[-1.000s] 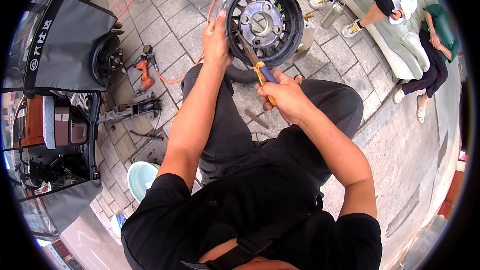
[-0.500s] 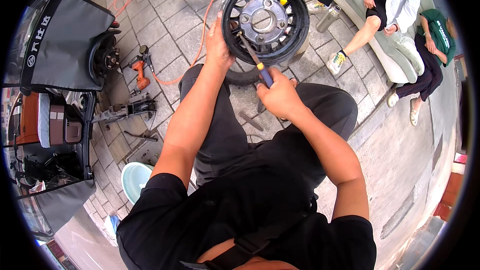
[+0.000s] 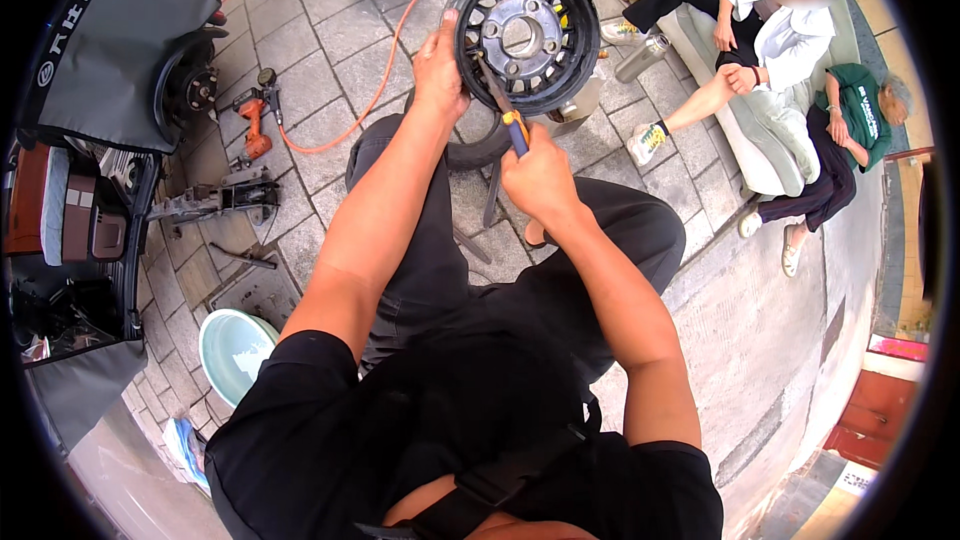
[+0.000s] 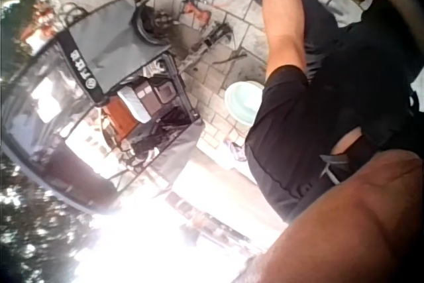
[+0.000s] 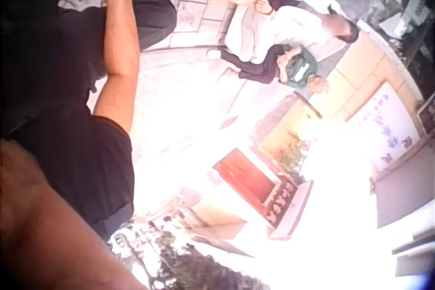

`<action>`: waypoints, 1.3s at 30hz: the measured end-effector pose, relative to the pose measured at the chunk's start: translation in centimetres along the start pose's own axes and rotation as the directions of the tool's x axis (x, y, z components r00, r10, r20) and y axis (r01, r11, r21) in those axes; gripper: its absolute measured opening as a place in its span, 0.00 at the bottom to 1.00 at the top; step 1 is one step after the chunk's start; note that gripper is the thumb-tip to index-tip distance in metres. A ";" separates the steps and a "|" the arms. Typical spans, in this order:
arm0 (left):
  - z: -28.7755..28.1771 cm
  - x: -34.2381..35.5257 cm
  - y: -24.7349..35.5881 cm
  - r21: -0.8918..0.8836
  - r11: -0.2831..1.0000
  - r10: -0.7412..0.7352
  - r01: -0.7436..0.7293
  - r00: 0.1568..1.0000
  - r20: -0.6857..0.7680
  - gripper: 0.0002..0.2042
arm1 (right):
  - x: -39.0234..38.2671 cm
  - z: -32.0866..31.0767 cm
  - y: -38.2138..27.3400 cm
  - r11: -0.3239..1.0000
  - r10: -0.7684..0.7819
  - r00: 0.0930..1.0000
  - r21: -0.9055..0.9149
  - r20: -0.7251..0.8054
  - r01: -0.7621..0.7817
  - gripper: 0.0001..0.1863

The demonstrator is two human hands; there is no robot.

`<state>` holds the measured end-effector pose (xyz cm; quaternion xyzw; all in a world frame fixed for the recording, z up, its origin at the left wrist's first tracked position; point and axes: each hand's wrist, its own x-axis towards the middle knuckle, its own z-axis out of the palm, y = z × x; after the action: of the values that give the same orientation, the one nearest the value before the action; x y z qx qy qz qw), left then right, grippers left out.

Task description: The person uses pliers to remove a rubber ring from a metal wheel hub, then handles a small cylindrical component and a metal plate, manipulating them by hand. The person works on the ground with tools and parts laid out nearby.

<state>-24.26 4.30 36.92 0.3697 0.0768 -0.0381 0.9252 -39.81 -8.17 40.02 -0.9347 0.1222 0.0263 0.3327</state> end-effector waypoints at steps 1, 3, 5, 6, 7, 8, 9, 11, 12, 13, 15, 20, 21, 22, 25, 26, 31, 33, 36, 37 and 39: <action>-0.1 0.2 0.0 0.016 1.000 -0.016 0.015 1.000 0.022 0.19 | 0.2 -0.2 0.2 0.999 0.010 0.999 0.039 0.032 -0.011 0.23; 0.3 -0.1 0.1 0.000 0.997 -0.075 0.075 0.996 0.039 0.19 | 0.2 -0.7 0.8 0.991 0.009 0.996 0.130 0.092 -0.021 0.23; 1.1 -1.1 0.5 -0.024 0.994 -0.110 0.111 0.993 0.045 0.19 | -0.2 -1.4 1.5 0.972 -0.014 0.989 0.236 0.144 -0.021 0.26; 1.2 -1.5 0.7 -0.022 0.992 -0.123 0.124 0.991 0.045 0.19 | -0.5 -1.7 1.5 0.965 0.010 0.983 0.255 0.186 -0.058 0.26; 1.1 -1.4 0.5 -0.024 0.990 -0.141 0.142 0.989 0.049 0.19 | -0.7 -2.3 1.4 0.957 0.034 0.973 0.272 0.228 -0.097 0.26; 1.1 -1.3 0.4 -0.020 0.985 -0.170 0.172 0.983 0.066 0.19 | -0.8 -2.9 1.3 0.948 0.057 0.961 0.287 0.270 -0.136 0.26; 1.0 -1.1 0.5 -0.010 0.978 -0.206 0.208 0.975 0.088 0.20 | -1.0 -3.2 1.1 0.924 0.082 0.943 0.330 0.323 -0.193 0.25; 0.5 -0.7 0.5 0.018 0.970 -0.241 0.241 0.961 0.134 0.20 | -1.2 -3.7 0.9 0.862 0.120 0.895 0.402 0.430 -0.309 0.24; 0.5 -0.8 0.4 0.031 0.969 -0.246 0.244 0.956 0.161 0.20 | -1.3 -3.9 1.0 0.780 0.106 0.871 0.503 0.480 -0.372 0.23; 0.5 -0.9 0.3 0.045 0.968 -0.250 0.246 0.950 0.187 0.20 | -1.5 -4.1 1.1 0.682 0.084 0.847 0.589 0.525 -0.433 0.22; 0.9 -1.7 0.6 0.062 0.972 -0.236 0.228 0.953 0.190 0.20 | -1.5 -4.8 1.0 0.510 0.043 0.800 0.675 0.598 -0.532 0.19; 0.2 -1.2 0.2 0.119 0.975 -0.208 0.189 0.961 0.180 0.19 | -0.7 -6.2 1.8 0.500 -0.010 0.725 0.631 0.689 -0.593 0.18; 0.1 -1.2 0.2 0.131 0.975 -0.200 0.179 0.964 0.174 0.18 | -0.7 -6.6 1.3 0.543 0.017 0.723 0.601 0.690 -0.586 0.18; 0.0 -1.2 0.1 0.143 0.975 -0.192 0.168 0.967 0.169 0.18 | -0.7 -6.8 1.0 0.584 0.044 0.722 0.569 0.690 -0.579 0.18; 0.0 -1.5 0.6 0.212 0.966 -0.179 0.146 0.972 0.151 0.16 | 0.1 -7.5 1.3 0.683 0.081 0.716 0.485 0.693 -0.546 0.17; -0.2 -1.5 0.6 0.216 0.966 -0.181 0.140 0.966 0.186 0.16 | 0.3 -7.8 1.3 0.711 0.087 0.716 0.460 0.692 -0.531 0.17; -0.2 -1.8 1.2 0.182 0.971 -0.206 0.155 0.929 0.308 0.15 | 1.1 -9.9 1.2 0.791 0.081 0.638 0.340 0.766 -0.508 0.20; -0.4 -1.9 1.1 0.184 0.968 -0.226 0.171 0.913 0.341 0.15 | 0.8 -10.8 0.7 0.851 0.104 0.642 0.266 0.759 -0.452 0.20; -1.2 -1.4 1.0 0.201 0.963 -0.247 0.181 0.892 0.377 0.16 | 1.1 -11.1 -0.3 0.923 0.111 0.637 0.158 0.763 -0.350 0.16; -1.3 -1.4 1.1 0.201 0.963 -0.246 0.179 0.890 0.385 0.17 | 1.0 -11.2 -1.2 0.970 0.113 0.660 0.061 0.743 -0.235 0.12; -1.3 -1.5 1.2 0.212 0.962 -0.242 0.171 0.894 0.378 0.18 | 1.0 -10.2 -1.3 0.962 0.137 0.634 0.051 0.761 -0.268 0.10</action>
<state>-25.77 6.06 37.06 0.4226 -0.0786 -0.2178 0.8763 -38.90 -13.82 48.58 -0.7904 0.0800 0.4372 0.4216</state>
